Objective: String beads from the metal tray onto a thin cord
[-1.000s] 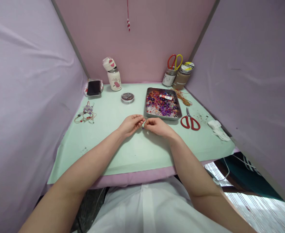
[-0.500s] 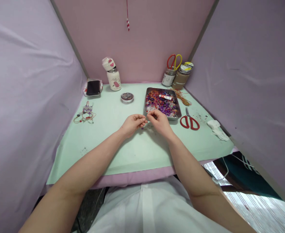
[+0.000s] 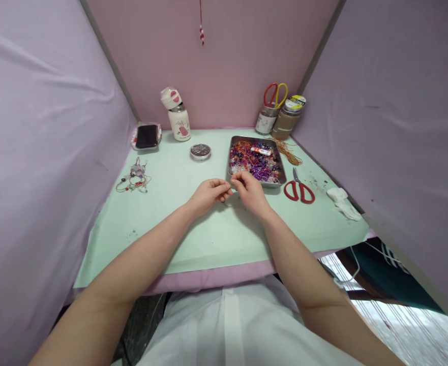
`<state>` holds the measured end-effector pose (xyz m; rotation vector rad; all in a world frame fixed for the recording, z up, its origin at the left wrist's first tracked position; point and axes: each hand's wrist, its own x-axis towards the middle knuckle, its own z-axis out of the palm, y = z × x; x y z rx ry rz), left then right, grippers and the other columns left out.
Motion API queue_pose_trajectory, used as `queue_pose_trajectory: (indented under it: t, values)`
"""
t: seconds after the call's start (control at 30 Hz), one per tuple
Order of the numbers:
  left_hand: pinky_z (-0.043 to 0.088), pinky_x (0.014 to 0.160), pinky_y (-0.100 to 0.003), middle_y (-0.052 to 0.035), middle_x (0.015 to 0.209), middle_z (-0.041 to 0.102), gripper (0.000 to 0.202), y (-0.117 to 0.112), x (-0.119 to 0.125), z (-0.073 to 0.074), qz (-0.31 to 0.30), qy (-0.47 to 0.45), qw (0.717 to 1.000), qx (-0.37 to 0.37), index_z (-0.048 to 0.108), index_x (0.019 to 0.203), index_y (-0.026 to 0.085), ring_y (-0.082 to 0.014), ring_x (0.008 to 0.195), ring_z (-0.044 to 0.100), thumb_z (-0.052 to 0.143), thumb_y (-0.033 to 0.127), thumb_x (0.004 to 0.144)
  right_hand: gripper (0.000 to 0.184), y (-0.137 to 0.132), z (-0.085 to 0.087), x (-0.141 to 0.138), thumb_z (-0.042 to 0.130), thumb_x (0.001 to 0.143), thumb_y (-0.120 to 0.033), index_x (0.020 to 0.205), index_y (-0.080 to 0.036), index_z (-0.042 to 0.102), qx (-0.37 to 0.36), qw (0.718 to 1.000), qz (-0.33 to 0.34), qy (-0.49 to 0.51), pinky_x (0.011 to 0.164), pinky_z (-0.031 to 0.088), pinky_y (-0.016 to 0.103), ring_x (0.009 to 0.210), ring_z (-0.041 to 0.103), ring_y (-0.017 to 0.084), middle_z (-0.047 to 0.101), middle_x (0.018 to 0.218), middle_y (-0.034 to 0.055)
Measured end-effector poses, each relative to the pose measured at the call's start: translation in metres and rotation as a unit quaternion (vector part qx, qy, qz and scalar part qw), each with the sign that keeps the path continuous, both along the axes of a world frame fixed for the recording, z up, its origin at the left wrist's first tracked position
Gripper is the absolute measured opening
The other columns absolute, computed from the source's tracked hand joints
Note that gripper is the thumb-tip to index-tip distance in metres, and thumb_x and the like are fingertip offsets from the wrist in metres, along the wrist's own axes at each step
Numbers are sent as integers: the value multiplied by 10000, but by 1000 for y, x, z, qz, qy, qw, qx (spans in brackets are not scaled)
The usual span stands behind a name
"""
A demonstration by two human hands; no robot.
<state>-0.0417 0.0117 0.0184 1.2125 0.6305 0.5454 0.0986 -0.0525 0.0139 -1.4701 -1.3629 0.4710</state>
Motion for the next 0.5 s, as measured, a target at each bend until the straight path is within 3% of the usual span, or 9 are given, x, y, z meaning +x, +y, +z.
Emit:
queue_pose_trajectory:
  t: [0.17, 0.33, 0.5]
  values:
    - [332, 500, -204, -54, 788, 653, 241, 4, -1, -3, 36, -23, 999, -10, 627, 749, 129, -53, 564, 487, 745, 325, 671, 137, 1, -2, 1, 496, 842, -333, 859, -211, 556, -10, 1000, -13, 21, 696, 402, 294, 720, 513, 154, 594, 806, 19]
    - [269, 463, -192, 24, 610, 517, 272, 6, 0, -6, 84, -36, 995, -25, 637, 756, 140, -52, 538, 433, 787, 314, 611, 219, 0, 0, 2, 514, 835, -409, 777, -203, 559, -46, 998, -16, 42, 631, 383, 283, 640, 471, 142, 549, 686, 0]
    - [294, 483, -184, 33, 612, 490, 265, 4, 1, -5, 112, -43, 992, -27, 640, 735, 144, -50, 556, 422, 792, 316, 603, 189, -2, 4, -2, 598, 764, -377, 744, -189, 599, -72, 996, 46, 36, 651, 398, 279, 658, 507, 136, 608, 724, 5]
